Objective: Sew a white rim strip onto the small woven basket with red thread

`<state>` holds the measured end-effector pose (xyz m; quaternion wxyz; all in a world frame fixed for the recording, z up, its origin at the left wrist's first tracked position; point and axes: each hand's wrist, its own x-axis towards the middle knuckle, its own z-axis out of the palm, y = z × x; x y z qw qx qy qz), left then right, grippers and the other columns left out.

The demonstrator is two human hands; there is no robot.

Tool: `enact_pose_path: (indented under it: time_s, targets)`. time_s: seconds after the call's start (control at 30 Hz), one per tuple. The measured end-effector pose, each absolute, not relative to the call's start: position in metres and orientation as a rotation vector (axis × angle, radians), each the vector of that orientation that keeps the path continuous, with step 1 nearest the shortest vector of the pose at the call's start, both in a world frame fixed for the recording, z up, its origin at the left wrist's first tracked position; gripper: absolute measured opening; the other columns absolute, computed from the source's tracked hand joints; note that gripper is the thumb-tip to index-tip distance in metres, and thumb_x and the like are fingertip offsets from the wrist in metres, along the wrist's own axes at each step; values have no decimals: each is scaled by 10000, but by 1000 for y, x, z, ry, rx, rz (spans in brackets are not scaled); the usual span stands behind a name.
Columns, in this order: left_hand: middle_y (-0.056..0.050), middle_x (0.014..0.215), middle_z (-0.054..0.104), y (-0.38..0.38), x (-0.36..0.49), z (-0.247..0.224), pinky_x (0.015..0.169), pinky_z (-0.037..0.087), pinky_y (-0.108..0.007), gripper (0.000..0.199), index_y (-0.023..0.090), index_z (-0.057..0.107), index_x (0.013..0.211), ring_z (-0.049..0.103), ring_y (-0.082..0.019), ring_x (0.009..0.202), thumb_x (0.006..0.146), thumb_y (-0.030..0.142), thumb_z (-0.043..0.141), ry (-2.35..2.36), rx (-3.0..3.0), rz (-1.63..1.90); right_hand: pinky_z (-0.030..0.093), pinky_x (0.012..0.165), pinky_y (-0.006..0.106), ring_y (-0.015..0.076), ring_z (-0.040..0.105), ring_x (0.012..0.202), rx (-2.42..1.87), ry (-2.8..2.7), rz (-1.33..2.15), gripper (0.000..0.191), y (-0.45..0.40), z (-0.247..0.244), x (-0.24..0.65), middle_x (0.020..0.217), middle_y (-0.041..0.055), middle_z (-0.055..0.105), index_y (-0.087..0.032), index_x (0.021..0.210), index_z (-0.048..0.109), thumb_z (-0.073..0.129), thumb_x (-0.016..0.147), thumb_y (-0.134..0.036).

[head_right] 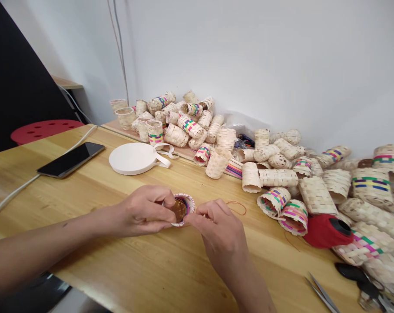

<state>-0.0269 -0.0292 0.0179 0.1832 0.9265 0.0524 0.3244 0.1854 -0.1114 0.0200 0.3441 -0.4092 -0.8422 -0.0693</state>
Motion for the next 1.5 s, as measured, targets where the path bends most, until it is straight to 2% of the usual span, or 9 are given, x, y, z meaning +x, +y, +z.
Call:
enact_pose_path:
  time_s: [0.33, 0.63, 0.93, 1.13, 1.3, 1.5]
  targets:
    - [-50, 788, 586, -29, -29, 22, 630, 382, -204, 138, 151, 663, 816, 535, -104, 706, 880, 163, 541, 96, 2616, 872, 380, 570, 251, 137, 513, 685, -1070, -2254, -90, 282, -110, 29, 182, 766, 7, 607, -244, 917, 666, 467, 875, -47]
    - [-30, 746, 589, -33, -31, 23, 619, 313, -261, 203, 154, 613, 764, 482, -118, 665, 920, 177, 485, -13, 2847, 806, 364, 599, 280, 159, 481, 704, -1147, -2395, -153, 280, -129, 34, 185, 787, 28, 605, -212, 941, 659, 455, 876, -32]
    - [-53, 798, 617, -35, -30, 23, 634, 329, -278, 212, 150, 639, 825, 502, -141, 700, 929, 188, 457, -28, 2879, 741, 365, 558, 256, 155, 488, 703, -1246, -2420, -214, 278, -141, 25, 186, 768, 21, 586, -246, 982, 659, 481, 870, -64]
    - [-42, 779, 601, -33, -30, 23, 622, 332, -275, 191, 157, 638, 824, 502, -132, 690, 921, 182, 475, -40, 2881, 780, 337, 540, 261, 149, 470, 659, -1192, -2399, -238, 271, -136, 27, 182, 713, 14, 582, -240, 921, 678, 458, 893, -84]
    - [-41, 750, 596, -33, -32, 25, 623, 349, -252, 211, 144, 633, 772, 517, -116, 680, 919, 170, 484, -36, 2812, 822, 327, 586, 256, 136, 451, 682, -1201, -2373, -133, 302, -134, 32, 181, 737, 15, 573, -216, 903, 687, 447, 886, -34]
    - [-61, 847, 593, -29, -34, 23, 678, 423, -199, 96, 123, 673, 863, 566, -109, 758, 862, 159, 584, 13, 2409, 721, 314, 608, 258, 129, 469, 716, -1138, -2430, 133, 283, -116, 52, 182, 770, 11, 560, -231, 923, 682, 449, 917, -71]
